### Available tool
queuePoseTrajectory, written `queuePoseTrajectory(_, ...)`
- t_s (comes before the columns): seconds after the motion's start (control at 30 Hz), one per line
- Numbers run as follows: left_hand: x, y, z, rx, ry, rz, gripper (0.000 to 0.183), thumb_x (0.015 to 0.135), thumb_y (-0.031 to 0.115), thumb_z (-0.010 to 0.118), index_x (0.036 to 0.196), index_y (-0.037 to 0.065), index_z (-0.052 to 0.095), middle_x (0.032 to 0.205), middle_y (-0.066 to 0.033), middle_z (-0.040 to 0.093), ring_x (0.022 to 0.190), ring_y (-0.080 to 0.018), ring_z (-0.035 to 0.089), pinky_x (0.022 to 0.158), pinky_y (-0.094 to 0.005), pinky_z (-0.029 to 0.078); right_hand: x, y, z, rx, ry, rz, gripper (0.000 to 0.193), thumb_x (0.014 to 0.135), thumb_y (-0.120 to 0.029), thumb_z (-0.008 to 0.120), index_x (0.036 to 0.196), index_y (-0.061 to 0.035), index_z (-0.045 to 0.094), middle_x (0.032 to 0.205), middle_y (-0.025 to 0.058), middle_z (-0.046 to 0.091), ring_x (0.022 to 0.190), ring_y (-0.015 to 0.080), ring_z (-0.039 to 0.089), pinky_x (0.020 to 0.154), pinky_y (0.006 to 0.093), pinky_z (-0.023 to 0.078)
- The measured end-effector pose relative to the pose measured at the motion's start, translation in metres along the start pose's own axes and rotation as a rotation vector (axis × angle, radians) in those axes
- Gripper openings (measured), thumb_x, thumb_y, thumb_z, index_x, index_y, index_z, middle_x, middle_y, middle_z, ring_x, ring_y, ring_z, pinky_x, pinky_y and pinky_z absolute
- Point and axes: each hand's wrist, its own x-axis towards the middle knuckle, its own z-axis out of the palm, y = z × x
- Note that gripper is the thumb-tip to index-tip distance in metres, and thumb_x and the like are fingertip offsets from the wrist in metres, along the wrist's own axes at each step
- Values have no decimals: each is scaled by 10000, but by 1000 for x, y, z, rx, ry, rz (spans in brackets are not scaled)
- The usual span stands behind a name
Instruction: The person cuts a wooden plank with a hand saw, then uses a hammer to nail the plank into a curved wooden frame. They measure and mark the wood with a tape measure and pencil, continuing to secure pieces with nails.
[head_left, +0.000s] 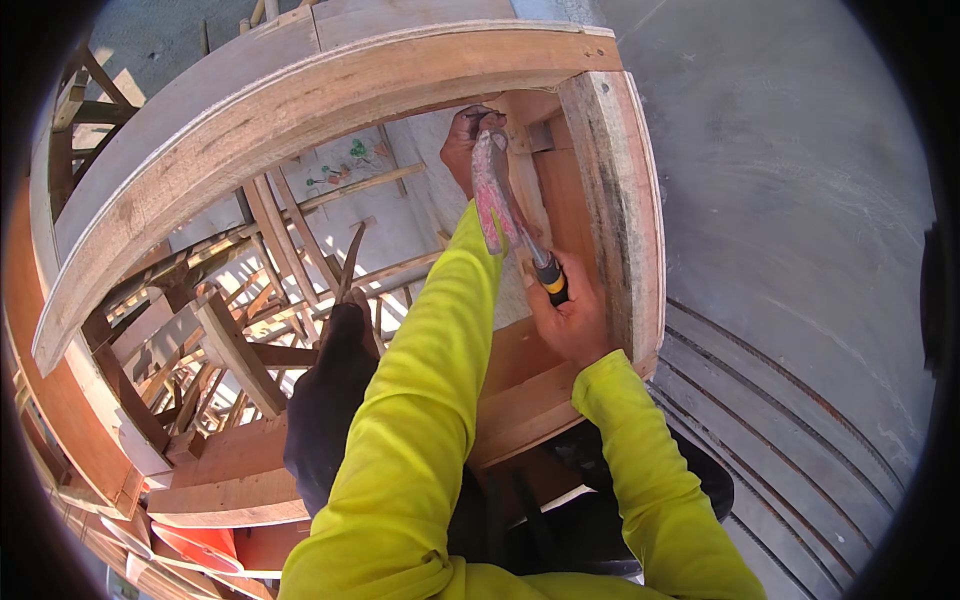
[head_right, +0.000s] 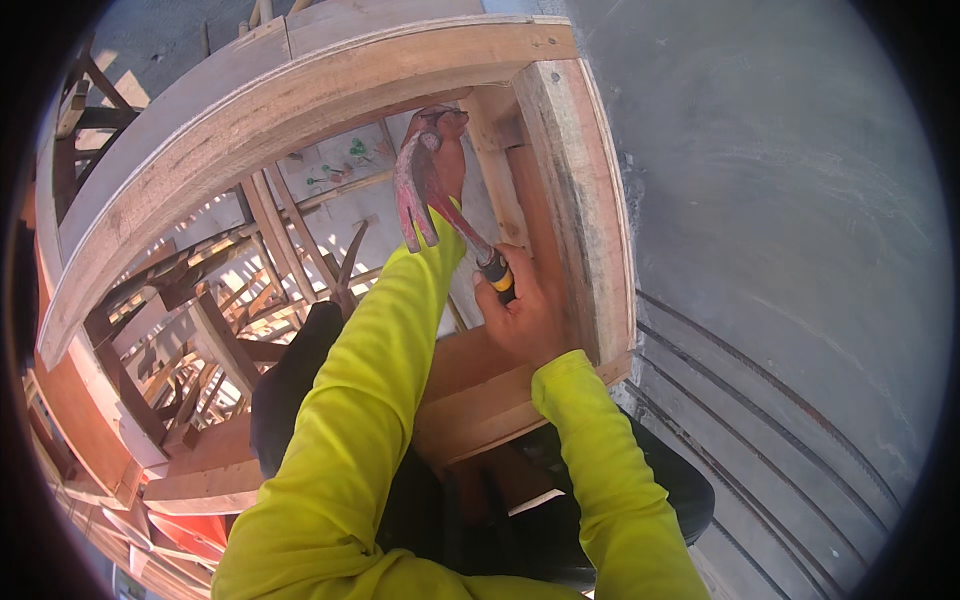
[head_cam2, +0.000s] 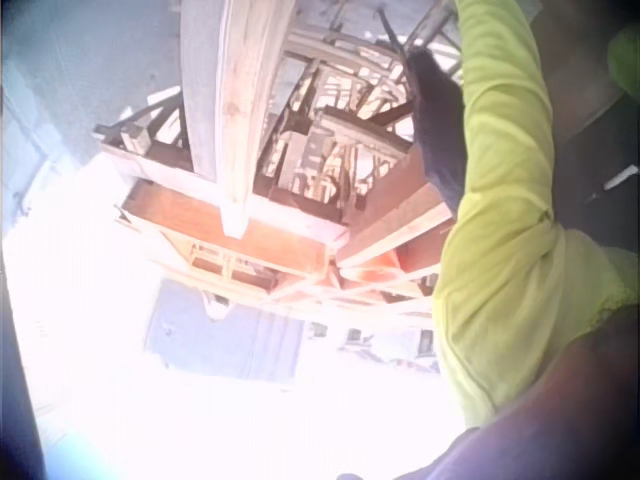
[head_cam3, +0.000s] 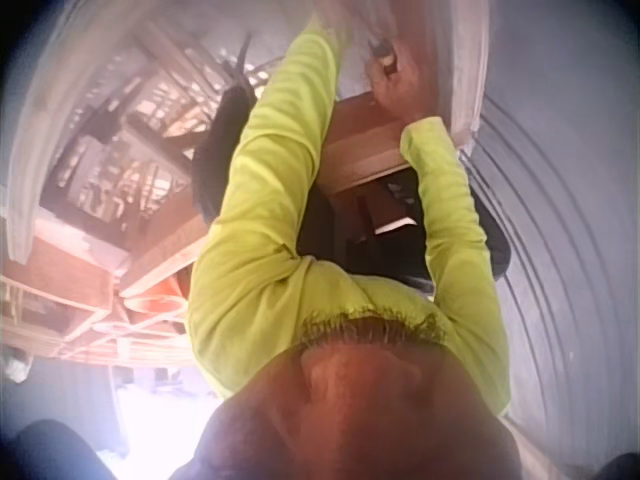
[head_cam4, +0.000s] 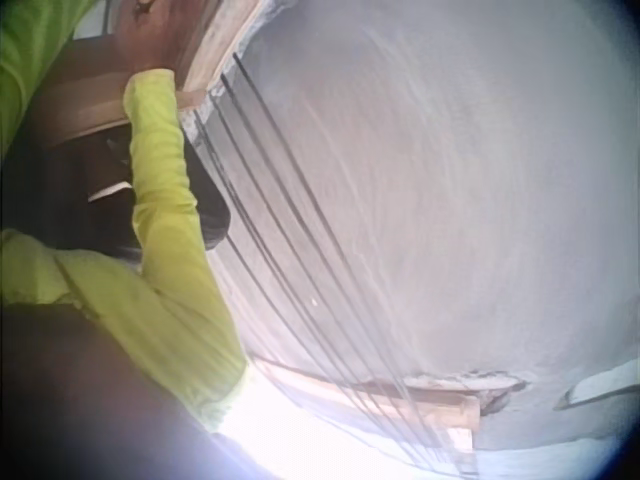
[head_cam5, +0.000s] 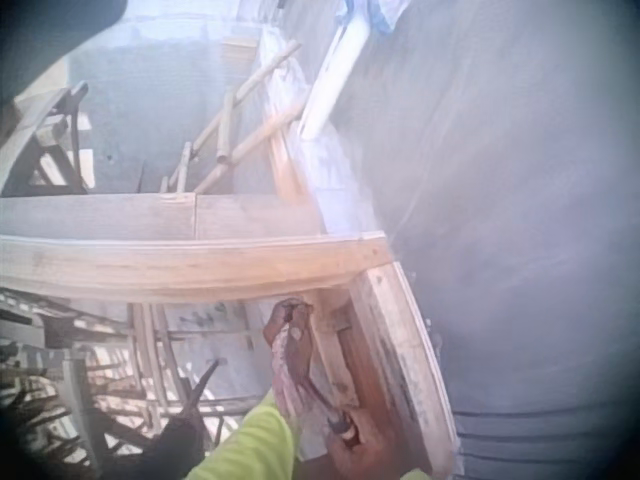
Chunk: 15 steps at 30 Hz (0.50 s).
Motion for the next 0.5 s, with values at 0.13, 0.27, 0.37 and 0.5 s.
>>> queuePoseTrajectory(0.13,18,-36,0,-9,-47,15,100,904,-49,602,975,-20,665,867,-62,696,808,-121,635,782,-257,507,26,9,5,-104,-63,-11,379,934,-164,705,1236,17,564,937,183,684,810,316,697,709,376,537)
queuePoseTrajectory(0.27,17,-51,6,66,-119,5,107,910,0,629,1008,-23,665,901,-74,701,844,-195,654,812,-295,511,37,14,10,-67,-46,36,411,965,-180,679,1299,17,543,1017,206,678,855,316,691,751,377,537)
queuePoseTrajectory(0.37,26,-69,1,24,-167,-26,97,919,28,622,985,-14,680,929,-68,700,876,-192,651,817,-293,505,45,12,16,-103,-21,-110,452,976,-157,657,1371,13,519,1073,220,671,892,320,684,782,374,536)
queuePoseTrajectory(0.5,32,-87,-2,26,-170,35,97,917,47,623,929,-9,701,921,-94,716,890,-185,671,839,-298,514,55,15,22,-188,16,-303,500,968,-118,651,1429,6,501,1080,219,674,903,322,680,796,368,537)
